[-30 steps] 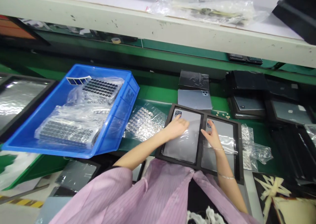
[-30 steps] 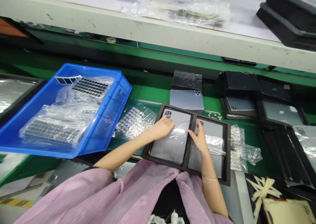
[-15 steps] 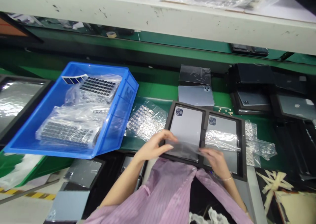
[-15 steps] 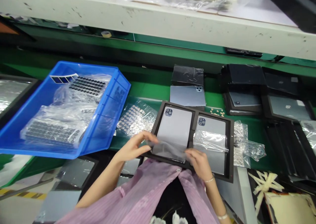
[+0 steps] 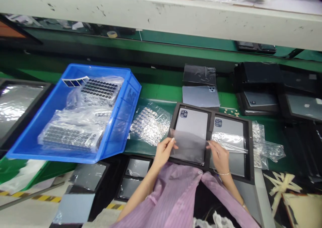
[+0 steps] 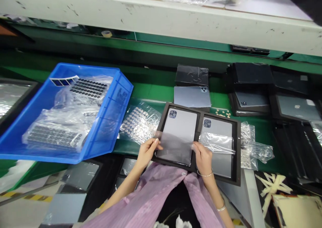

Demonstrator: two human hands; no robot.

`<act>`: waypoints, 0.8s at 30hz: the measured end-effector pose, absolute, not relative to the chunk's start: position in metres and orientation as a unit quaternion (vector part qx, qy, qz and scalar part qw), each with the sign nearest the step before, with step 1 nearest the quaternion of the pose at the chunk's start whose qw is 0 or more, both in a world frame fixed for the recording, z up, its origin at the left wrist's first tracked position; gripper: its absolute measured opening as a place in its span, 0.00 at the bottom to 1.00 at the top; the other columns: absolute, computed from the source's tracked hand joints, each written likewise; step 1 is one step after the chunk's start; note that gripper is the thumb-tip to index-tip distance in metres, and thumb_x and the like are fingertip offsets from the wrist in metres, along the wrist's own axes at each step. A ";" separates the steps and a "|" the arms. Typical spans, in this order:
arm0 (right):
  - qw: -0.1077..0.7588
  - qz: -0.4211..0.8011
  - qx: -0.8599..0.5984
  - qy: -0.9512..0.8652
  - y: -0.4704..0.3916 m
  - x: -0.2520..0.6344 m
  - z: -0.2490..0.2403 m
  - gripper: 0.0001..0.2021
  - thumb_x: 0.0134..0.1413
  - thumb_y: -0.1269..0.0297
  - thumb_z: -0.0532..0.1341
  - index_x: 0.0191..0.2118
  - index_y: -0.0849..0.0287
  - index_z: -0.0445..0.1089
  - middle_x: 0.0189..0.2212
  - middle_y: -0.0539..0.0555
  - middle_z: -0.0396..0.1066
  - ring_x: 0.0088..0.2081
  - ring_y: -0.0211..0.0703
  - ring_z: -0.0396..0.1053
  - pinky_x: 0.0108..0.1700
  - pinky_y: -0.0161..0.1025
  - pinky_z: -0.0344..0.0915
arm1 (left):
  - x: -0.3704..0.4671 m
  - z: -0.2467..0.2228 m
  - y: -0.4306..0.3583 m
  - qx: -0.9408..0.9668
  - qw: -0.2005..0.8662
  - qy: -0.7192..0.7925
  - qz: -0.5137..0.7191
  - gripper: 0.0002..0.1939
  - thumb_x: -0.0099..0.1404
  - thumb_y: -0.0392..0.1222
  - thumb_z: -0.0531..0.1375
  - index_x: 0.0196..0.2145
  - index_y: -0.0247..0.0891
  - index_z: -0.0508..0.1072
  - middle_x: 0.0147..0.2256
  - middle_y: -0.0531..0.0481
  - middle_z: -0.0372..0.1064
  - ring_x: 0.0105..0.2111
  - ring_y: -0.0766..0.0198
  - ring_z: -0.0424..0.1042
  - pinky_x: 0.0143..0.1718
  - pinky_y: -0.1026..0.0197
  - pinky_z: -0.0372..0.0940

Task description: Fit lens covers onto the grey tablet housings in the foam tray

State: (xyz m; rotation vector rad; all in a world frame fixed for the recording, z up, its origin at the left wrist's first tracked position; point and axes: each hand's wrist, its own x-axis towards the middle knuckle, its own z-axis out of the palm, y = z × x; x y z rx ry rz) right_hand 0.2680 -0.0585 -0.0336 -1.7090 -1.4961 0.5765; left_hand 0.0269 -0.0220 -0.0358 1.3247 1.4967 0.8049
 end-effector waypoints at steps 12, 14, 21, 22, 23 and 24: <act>-0.030 0.118 -0.766 -0.631 -0.034 0.254 -0.056 0.30 0.60 0.59 0.55 0.65 0.57 0.48 0.22 0.56 0.70 0.24 0.52 0.71 0.28 0.42 0.62 | 0.054 -0.046 -0.017 0.595 0.285 0.741 0.124 0.11 0.63 0.35 0.52 0.43 0.34 0.66 0.27 0.41 0.73 0.28 0.52 0.74 0.30 0.54 0.66; -0.066 0.098 -0.756 -0.644 -0.033 0.255 -0.049 0.28 0.59 0.60 0.56 0.64 0.52 0.51 0.25 0.57 0.70 0.24 0.51 0.71 0.27 0.41 0.62 | 0.057 -0.039 -0.021 0.611 0.245 0.745 0.108 0.16 0.64 0.33 0.50 0.49 0.32 0.64 0.37 0.33 0.73 0.36 0.48 0.73 0.33 0.51 0.67; -0.038 0.102 -0.629 -0.770 -0.020 0.237 -0.049 0.19 0.63 0.64 0.48 0.57 0.47 0.63 0.38 0.57 0.68 0.26 0.40 0.70 0.26 0.36 0.61 | 0.050 -0.035 -0.015 0.872 0.122 0.467 0.086 0.14 0.66 0.44 0.54 0.49 0.46 0.70 0.57 0.44 0.63 0.59 0.46 0.55 0.57 0.31 0.49; -0.044 0.109 -0.620 -0.776 -0.019 0.234 -0.051 0.19 0.63 0.65 0.48 0.57 0.46 0.63 0.38 0.56 0.68 0.26 0.40 0.69 0.26 0.35 0.61 | 0.047 -0.037 -0.014 0.880 0.134 0.449 0.081 0.14 0.66 0.48 0.54 0.48 0.47 0.70 0.56 0.45 0.65 0.60 0.45 0.54 0.57 0.28 0.44; -0.051 0.111 -0.621 -0.774 -0.019 0.232 -0.053 0.20 0.62 0.67 0.49 0.57 0.46 0.64 0.37 0.56 0.68 0.26 0.39 0.69 0.26 0.35 0.61 | 0.043 -0.038 -0.014 0.878 0.140 0.451 0.080 0.15 0.66 0.51 0.54 0.46 0.45 0.72 0.54 0.45 0.67 0.60 0.45 0.54 0.57 0.25 0.40; -0.053 0.110 -0.630 -0.767 -0.019 0.233 -0.054 0.20 0.61 0.69 0.49 0.56 0.46 0.65 0.36 0.56 0.68 0.27 0.40 0.70 0.27 0.36 0.62 | 0.037 -0.040 -0.014 0.872 0.140 0.462 0.083 0.15 0.65 0.52 0.55 0.43 0.44 0.74 0.51 0.43 0.70 0.60 0.44 0.54 0.57 0.23 0.36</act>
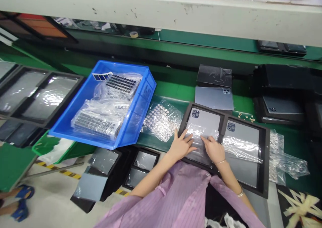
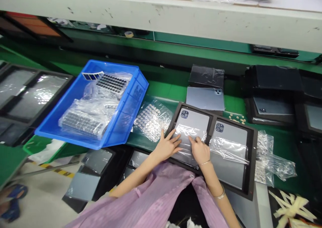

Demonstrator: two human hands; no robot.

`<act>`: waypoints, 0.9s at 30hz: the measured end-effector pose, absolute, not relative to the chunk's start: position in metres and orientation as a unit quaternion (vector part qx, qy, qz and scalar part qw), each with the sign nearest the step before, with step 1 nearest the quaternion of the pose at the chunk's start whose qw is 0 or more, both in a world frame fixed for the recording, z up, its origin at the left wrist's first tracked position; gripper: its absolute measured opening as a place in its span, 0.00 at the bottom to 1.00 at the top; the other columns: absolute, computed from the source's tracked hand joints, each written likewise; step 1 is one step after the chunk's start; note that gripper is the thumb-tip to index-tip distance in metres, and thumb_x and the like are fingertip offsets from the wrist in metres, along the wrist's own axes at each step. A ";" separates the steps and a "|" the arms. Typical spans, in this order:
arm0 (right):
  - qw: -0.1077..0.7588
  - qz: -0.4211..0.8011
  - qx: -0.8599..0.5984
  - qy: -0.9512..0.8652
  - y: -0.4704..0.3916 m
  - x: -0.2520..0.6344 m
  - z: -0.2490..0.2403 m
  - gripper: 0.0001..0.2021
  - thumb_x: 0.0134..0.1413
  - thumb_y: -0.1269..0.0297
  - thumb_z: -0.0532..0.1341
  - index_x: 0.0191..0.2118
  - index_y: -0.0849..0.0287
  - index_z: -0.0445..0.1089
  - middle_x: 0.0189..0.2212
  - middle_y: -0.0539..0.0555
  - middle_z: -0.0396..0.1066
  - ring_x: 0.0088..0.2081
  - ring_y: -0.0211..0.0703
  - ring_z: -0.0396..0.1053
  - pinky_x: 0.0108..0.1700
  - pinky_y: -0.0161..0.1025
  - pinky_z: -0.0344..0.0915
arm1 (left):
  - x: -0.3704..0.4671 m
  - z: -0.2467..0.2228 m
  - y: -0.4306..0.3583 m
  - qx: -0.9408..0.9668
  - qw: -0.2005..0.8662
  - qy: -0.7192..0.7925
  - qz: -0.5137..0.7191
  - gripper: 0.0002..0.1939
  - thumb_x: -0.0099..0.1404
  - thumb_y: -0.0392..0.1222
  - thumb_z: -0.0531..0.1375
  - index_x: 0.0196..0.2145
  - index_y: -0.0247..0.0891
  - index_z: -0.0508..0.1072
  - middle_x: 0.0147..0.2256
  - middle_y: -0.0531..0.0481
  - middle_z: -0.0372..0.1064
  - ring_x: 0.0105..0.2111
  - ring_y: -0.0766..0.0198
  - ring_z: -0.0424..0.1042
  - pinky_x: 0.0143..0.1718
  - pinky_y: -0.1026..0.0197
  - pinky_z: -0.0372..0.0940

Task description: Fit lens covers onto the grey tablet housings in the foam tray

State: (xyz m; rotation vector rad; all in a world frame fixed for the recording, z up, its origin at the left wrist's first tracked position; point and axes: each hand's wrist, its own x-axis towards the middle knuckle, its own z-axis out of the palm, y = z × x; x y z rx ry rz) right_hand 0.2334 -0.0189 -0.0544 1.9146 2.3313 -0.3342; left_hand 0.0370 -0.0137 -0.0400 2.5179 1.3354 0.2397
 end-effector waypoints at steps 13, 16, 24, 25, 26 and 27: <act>-0.378 -0.446 0.625 0.517 -0.045 0.273 -0.062 0.18 0.56 0.51 0.55 0.45 0.59 0.68 0.38 0.58 0.72 0.34 0.45 0.73 0.39 0.45 0.71 | -0.045 -0.134 0.053 0.675 0.202 0.682 0.195 0.09 0.67 0.39 0.53 0.39 0.36 0.72 0.38 0.45 0.71 0.39 0.62 0.71 0.43 0.56 0.65; -0.388 -0.483 0.635 0.461 -0.052 0.265 -0.059 0.23 0.52 0.46 0.58 0.45 0.61 0.67 0.25 0.52 0.70 0.22 0.39 0.67 0.25 0.37 0.67 | -0.036 -0.149 0.065 0.687 0.229 0.665 0.183 0.12 0.67 0.45 0.55 0.40 0.34 0.71 0.39 0.48 0.70 0.39 0.62 0.70 0.43 0.53 0.66; -0.421 -0.439 0.684 0.402 -0.061 0.265 -0.051 0.21 0.50 0.45 0.60 0.36 0.61 0.71 0.20 0.48 0.65 0.20 0.35 0.61 0.23 0.34 0.61 | -0.038 -0.158 0.067 0.674 0.237 0.679 0.168 0.11 0.67 0.44 0.55 0.39 0.34 0.70 0.40 0.47 0.69 0.40 0.63 0.69 0.42 0.54 0.67; -0.427 -0.434 0.688 0.395 -0.061 0.266 -0.051 0.21 0.50 0.46 0.60 0.35 0.61 0.72 0.20 0.48 0.65 0.20 0.35 0.61 0.24 0.34 0.61 | -0.038 -0.159 0.067 0.672 0.237 0.682 0.167 0.11 0.67 0.44 0.55 0.39 0.34 0.70 0.41 0.47 0.69 0.40 0.63 0.69 0.42 0.54 0.67; -0.433 -0.432 0.688 0.390 -0.061 0.266 -0.052 0.20 0.50 0.46 0.60 0.35 0.61 0.72 0.20 0.48 0.65 0.20 0.35 0.61 0.24 0.34 0.61 | -0.038 -0.159 0.068 0.670 0.237 0.684 0.165 0.11 0.67 0.44 0.55 0.39 0.33 0.70 0.41 0.47 0.68 0.40 0.62 0.69 0.42 0.54 0.67; -0.440 -0.435 0.685 0.384 -0.061 0.266 -0.052 0.20 0.50 0.47 0.61 0.35 0.61 0.72 0.20 0.49 0.65 0.21 0.35 0.61 0.24 0.34 0.60 | -0.038 -0.160 0.069 0.669 0.238 0.685 0.162 0.11 0.67 0.44 0.55 0.39 0.33 0.70 0.41 0.47 0.68 0.40 0.62 0.69 0.42 0.54 0.67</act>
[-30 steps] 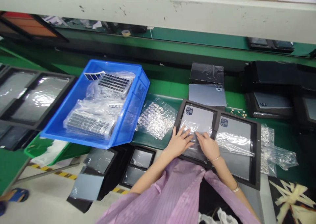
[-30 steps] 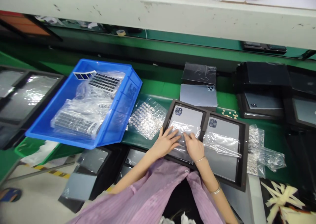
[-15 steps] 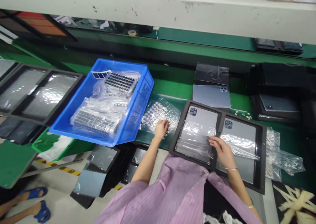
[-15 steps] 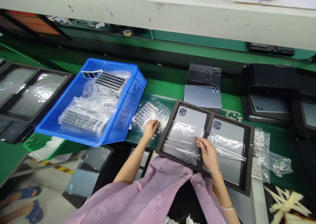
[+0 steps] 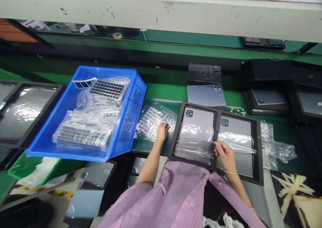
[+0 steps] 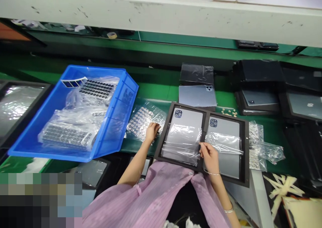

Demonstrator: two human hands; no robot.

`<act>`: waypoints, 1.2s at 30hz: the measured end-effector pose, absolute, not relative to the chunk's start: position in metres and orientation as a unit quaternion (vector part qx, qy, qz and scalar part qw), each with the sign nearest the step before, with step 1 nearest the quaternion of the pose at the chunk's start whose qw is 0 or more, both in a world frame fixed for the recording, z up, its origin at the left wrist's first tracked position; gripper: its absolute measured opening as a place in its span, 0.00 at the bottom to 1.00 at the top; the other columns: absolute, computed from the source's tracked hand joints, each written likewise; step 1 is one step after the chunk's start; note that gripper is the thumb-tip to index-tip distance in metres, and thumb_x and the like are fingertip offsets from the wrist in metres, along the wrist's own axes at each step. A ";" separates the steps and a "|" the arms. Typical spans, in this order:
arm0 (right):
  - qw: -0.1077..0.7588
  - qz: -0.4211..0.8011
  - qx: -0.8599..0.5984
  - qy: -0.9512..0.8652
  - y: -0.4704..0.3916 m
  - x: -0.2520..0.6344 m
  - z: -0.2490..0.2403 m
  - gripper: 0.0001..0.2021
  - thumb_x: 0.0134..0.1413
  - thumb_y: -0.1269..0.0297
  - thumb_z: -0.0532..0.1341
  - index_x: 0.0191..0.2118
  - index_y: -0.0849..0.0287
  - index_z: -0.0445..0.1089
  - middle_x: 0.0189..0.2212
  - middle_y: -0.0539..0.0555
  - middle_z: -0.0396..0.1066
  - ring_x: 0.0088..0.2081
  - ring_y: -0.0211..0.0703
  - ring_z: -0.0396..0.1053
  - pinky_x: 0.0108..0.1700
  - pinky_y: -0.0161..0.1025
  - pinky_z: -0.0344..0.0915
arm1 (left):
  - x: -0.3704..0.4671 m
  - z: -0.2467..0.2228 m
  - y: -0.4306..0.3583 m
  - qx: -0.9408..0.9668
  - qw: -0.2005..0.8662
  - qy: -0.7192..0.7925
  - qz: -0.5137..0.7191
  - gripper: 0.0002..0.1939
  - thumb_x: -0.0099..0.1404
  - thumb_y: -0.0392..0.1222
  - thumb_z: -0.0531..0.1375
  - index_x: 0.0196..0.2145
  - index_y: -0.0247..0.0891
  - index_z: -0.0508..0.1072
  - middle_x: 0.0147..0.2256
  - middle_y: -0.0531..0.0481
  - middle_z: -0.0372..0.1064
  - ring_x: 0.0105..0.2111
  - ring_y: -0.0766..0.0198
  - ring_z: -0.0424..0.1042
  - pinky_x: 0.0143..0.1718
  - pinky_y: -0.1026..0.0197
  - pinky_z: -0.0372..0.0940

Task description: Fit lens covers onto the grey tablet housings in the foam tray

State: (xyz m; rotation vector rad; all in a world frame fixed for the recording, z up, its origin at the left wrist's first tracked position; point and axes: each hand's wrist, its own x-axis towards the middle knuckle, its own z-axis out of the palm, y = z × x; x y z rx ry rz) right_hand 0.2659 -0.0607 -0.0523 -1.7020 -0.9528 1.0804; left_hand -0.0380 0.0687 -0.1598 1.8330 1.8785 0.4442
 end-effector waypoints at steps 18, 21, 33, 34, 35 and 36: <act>0.553 0.495 -0.611 -0.275 -0.058 0.264 -0.063 0.16 0.42 0.55 0.67 0.36 0.60 0.72 0.29 0.53 0.72 0.28 0.39 0.68 0.29 0.37 0.65 | -0.036 -0.153 0.074 0.607 0.305 0.696 0.234 0.10 0.64 0.44 0.58 0.30 0.34 0.69 0.32 0.51 0.67 0.35 0.64 0.68 0.40 0.55 0.64; 0.573 0.502 -0.594 -0.257 -0.057 0.264 -0.061 0.13 0.40 0.59 0.64 0.34 0.60 0.72 0.27 0.52 0.71 0.27 0.38 0.66 0.27 0.35 0.62 | -0.038 -0.138 0.074 0.582 0.349 0.680 0.279 0.11 0.60 0.44 0.61 0.24 0.35 0.66 0.26 0.54 0.65 0.29 0.65 0.66 0.38 0.58 0.62; 0.536 0.360 -0.512 -0.567 -0.066 0.241 0.019 0.08 0.55 0.64 0.61 0.41 0.55 0.73 0.34 0.53 0.72 0.29 0.36 0.64 0.30 0.34 0.62 | 0.071 0.009 0.001 0.466 0.617 0.463 0.434 0.23 0.48 0.60 0.63 0.23 0.38 0.61 0.21 0.57 0.59 0.22 0.68 0.61 0.27 0.63 0.60; 0.542 0.323 -0.492 -0.599 -0.067 0.239 0.027 0.07 0.55 0.66 0.61 0.41 0.55 0.72 0.34 0.52 0.71 0.29 0.36 0.65 0.30 0.34 0.63 | 0.086 0.018 -0.006 0.418 0.697 0.398 0.426 0.22 0.46 0.56 0.67 0.23 0.38 0.62 0.21 0.57 0.60 0.21 0.70 0.61 0.26 0.65 0.59; 0.552 0.288 -0.481 -0.617 -0.068 0.238 0.033 0.07 0.55 0.68 0.61 0.41 0.55 0.72 0.33 0.52 0.70 0.29 0.36 0.65 0.30 0.34 0.63 | 0.099 0.024 -0.012 0.379 0.746 0.354 0.417 0.21 0.46 0.54 0.68 0.23 0.37 0.63 0.21 0.57 0.60 0.21 0.71 0.60 0.25 0.66 0.58; 0.561 0.256 -0.479 -0.624 -0.069 0.238 0.038 0.07 0.55 0.70 0.61 0.40 0.55 0.72 0.32 0.52 0.70 0.30 0.36 0.66 0.30 0.34 0.64 | 0.109 0.029 -0.017 0.343 0.782 0.319 0.411 0.20 0.45 0.51 0.70 0.22 0.36 0.65 0.21 0.57 0.60 0.21 0.72 0.60 0.25 0.68 0.58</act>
